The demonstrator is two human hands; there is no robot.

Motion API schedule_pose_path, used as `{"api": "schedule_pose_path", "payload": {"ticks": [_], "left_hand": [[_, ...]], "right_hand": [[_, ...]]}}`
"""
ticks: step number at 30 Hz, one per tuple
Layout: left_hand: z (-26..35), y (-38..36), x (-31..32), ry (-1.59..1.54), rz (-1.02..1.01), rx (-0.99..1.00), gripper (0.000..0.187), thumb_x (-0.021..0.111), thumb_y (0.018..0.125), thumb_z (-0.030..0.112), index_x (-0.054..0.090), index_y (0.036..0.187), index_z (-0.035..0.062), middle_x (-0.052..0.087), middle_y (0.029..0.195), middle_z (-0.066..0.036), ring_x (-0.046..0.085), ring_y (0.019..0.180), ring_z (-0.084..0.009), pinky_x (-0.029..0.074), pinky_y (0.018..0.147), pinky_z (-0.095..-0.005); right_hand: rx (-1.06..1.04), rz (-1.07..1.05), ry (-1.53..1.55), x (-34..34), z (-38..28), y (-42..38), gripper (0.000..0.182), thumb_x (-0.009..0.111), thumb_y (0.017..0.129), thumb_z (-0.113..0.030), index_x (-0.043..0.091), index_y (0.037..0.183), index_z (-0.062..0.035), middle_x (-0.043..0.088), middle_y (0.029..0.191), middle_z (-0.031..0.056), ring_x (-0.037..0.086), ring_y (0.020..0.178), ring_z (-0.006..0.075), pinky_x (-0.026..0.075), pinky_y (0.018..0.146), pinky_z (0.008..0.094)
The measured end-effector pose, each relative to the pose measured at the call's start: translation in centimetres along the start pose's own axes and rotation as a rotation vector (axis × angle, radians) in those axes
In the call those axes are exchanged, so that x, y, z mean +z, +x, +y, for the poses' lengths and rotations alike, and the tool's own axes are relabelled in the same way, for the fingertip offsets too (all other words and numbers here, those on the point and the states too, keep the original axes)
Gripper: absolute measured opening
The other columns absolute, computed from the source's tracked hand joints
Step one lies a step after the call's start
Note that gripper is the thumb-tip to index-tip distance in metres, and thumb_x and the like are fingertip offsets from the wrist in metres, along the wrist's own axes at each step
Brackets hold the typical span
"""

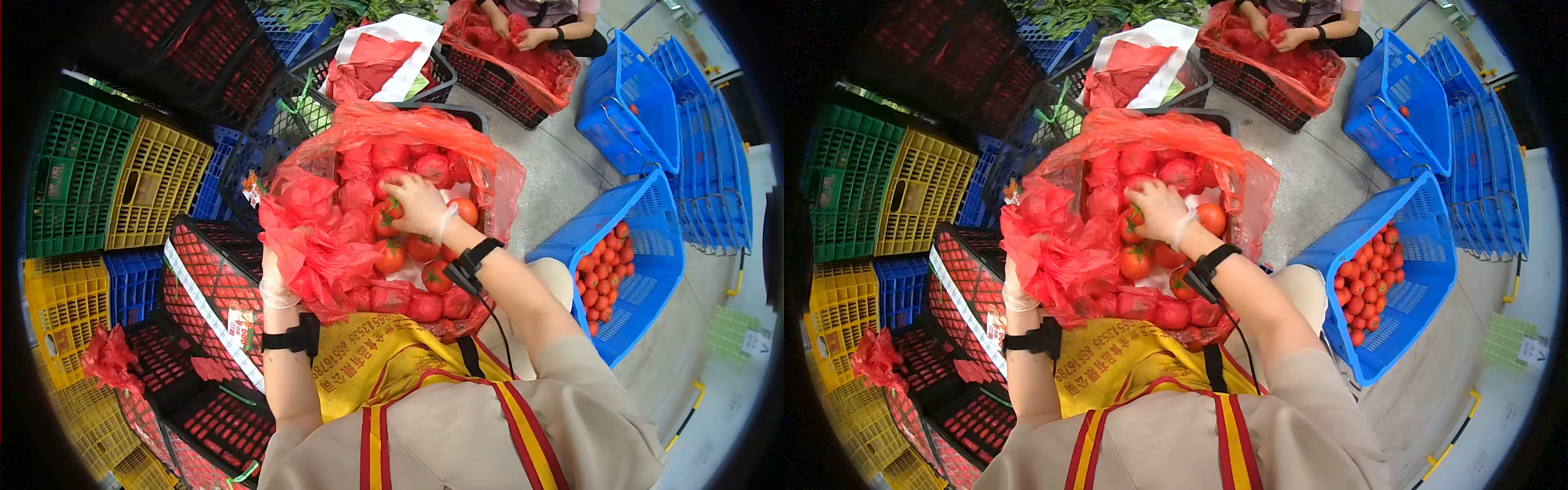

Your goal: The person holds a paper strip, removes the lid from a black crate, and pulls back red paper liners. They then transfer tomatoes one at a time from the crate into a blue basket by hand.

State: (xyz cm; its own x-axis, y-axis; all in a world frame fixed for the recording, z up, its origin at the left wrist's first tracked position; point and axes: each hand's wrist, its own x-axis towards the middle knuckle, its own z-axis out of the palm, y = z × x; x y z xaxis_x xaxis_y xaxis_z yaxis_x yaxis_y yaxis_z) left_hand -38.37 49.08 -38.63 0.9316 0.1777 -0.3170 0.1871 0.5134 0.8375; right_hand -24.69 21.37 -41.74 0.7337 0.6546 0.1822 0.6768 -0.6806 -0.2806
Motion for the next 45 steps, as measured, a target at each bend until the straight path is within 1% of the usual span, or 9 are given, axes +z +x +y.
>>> {"api": "schedule_pose_path", "payload": {"ticks": [7, 12, 15, 18, 21, 28, 37, 40, 45], "left_hand": [[4.1, -2.3, 0.7, -0.044, 0.078, 0.137, 0.037, 0.046, 0.094, 0.027, 0.055, 0.113, -0.0040, 0.061, 0.105, -0.013, 0.060, 0.095, -0.0259, 0.049, 0.088, -0.0386], [2.0, -3.4, 4.5, -0.139, 0.055, 0.044, 0.039, 0.051, 0.094, 0.032, 0.056, 0.114, -0.0002, 0.063, 0.105, -0.009, 0.061, 0.094, -0.0201, 0.051, 0.085, -0.0339], [-0.4, -3.4, 5.7, 0.043, -0.020, -0.022, 0.046, 0.042, 0.096, 0.039, 0.053, 0.118, 0.0003, 0.060, 0.114, -0.012, 0.057, 0.105, -0.0242, 0.044, 0.095, -0.0396], [-0.1, -3.1, 5.9, -0.025, -0.056, -0.054, 0.045, 0.043, 0.096, 0.038, 0.053, 0.118, 0.0001, 0.060, 0.112, -0.011, 0.058, 0.102, -0.0234, 0.045, 0.093, -0.0381], [1.4, -3.4, 5.8, -0.117, 0.017, -0.044, 0.035, 0.046, 0.095, 0.029, 0.056, 0.111, 0.0006, 0.062, 0.103, -0.008, 0.059, 0.093, -0.0201, 0.048, 0.085, -0.0342], [2.5, -3.0, 1.5, -0.090, 0.182, 0.075, 0.050, 0.038, 0.097, 0.042, 0.060, 0.107, -0.0024, 0.065, 0.100, -0.009, 0.059, 0.093, -0.0197, 0.047, 0.086, -0.0331], [5.8, -4.4, 0.5, -0.121, 0.200, 0.232, 0.030, 0.051, 0.092, 0.020, 0.056, 0.110, -0.0034, 0.062, 0.105, -0.012, 0.060, 0.095, -0.0225, 0.048, 0.085, -0.0350], [4.5, -3.4, -0.9, -0.068, 0.173, 0.253, 0.029, 0.051, 0.091, 0.018, 0.056, 0.111, -0.0035, 0.063, 0.104, -0.012, 0.060, 0.094, -0.0224, 0.049, 0.084, -0.0348], [3.9, -3.0, 2.5, -0.089, 0.196, 0.133, 0.032, 0.050, 0.093, 0.021, 0.053, 0.117, 0.0002, 0.063, 0.102, -0.008, 0.060, 0.091, -0.0190, 0.048, 0.084, -0.0319]], "right_hand": [[0.125, -0.709, -0.081, -4.1, -1.7, 1.6, 0.068, 0.073, 0.063, -0.036, 0.052, 0.122, -0.0092, 0.052, 0.121, 0.0151, 0.047, 0.116, 0.0352, 0.041, 0.092, 0.0507], [-0.160, -0.367, 0.073, 2.5, -5.8, 3.0, 0.088, 0.073, 0.065, -0.030, 0.032, 0.141, -0.0174, 0.031, 0.145, 0.0152, 0.029, 0.132, 0.0412, 0.035, 0.098, 0.0573], [-0.335, -1.011, -0.510, 4.0, -6.4, 3.5, 0.073, 0.070, 0.068, -0.027, 0.041, 0.134, -0.0198, 0.041, 0.139, 0.0085, 0.035, 0.128, 0.0381, 0.039, 0.098, 0.0484], [-0.123, -0.280, 0.844, 20.2, -0.7, -0.1, 0.040, 0.058, 0.075, -0.026, 0.052, 0.111, -0.0100, 0.057, 0.102, 0.0150, 0.053, 0.101, 0.0312, 0.045, 0.087, 0.0370], [-0.299, -0.285, 0.081, 5.5, -5.9, 1.8, 0.028, 0.053, 0.076, -0.015, 0.051, 0.102, -0.0042, 0.058, 0.092, 0.0160, 0.058, 0.093, 0.0287, 0.048, 0.081, 0.0381], [-0.273, -0.058, 0.186, 7.9, -4.7, -2.3, 0.008, 0.052, 0.075, -0.008, 0.056, 0.081, -0.0055, 0.060, 0.070, 0.0122, 0.063, 0.068, 0.0292, 0.052, 0.060, 0.0401], [0.706, 0.104, 0.601, -0.7, 2.1, 0.6, 0.021, 0.062, 0.077, -0.014, 0.063, 0.097, -0.0045, 0.065, 0.089, 0.0186, 0.063, 0.085, 0.0317, 0.049, 0.075, 0.0396], [0.168, 0.221, 0.363, 4.1, 1.0, 2.2, 0.045, 0.067, 0.072, -0.020, 0.059, 0.114, -0.0084, 0.058, 0.115, 0.0198, 0.058, 0.100, 0.0345, 0.047, 0.084, 0.0392], [0.154, -0.084, 0.137, 7.2, -7.0, 5.6, 0.075, 0.073, 0.063, -0.032, 0.046, 0.131, -0.0158, 0.041, 0.137, 0.0160, 0.040, 0.122, 0.0333, 0.037, 0.094, 0.0481]]}}
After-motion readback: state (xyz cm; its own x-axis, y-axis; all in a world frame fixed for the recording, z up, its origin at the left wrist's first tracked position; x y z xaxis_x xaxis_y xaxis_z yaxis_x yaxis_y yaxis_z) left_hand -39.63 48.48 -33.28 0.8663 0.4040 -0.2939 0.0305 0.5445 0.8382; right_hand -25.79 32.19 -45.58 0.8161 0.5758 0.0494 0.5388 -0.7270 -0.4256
